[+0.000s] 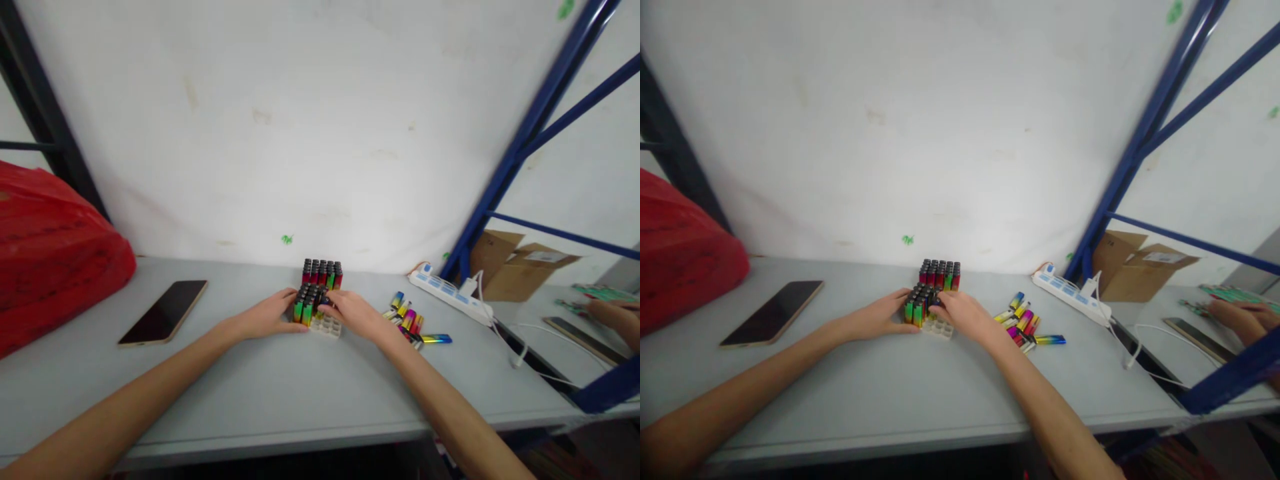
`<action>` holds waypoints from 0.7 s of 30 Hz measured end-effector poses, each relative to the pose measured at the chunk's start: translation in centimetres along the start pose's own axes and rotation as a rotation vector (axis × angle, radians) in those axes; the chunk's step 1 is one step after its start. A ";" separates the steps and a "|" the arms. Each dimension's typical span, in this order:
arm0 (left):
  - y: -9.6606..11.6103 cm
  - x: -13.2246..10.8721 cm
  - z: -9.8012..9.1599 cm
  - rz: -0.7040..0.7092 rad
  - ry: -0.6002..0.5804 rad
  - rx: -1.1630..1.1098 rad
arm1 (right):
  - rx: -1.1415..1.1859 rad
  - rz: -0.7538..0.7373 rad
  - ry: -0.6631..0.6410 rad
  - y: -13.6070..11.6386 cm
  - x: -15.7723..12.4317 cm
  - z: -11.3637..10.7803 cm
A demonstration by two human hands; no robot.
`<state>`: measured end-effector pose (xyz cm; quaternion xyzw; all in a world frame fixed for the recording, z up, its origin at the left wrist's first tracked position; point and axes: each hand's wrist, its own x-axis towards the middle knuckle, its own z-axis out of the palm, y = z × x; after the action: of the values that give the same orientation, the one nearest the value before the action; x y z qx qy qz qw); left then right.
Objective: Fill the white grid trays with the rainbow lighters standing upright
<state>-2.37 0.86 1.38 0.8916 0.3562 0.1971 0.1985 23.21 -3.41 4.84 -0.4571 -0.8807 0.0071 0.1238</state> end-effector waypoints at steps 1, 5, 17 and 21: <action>0.1 0.0 0.0 -0.006 -0.001 0.004 | -0.032 0.020 -0.003 -0.4 0.1 -0.1; 0.1 0.0 -0.1 -0.016 -0.010 0.010 | -0.147 0.138 -0.034 -1.8 0.3 -0.6; -0.1 0.0 -0.3 0.007 -0.011 0.018 | -0.208 0.680 0.096 9.0 -3.2 -3.1; -0.2 0.0 -0.1 0.018 0.011 -0.011 | -0.264 0.955 -0.018 12.1 -4.7 -2.5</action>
<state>-2.52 1.07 1.36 0.8925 0.3480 0.2057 0.1998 36.07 -0.38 4.78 -0.8213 -0.5672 -0.0449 0.0402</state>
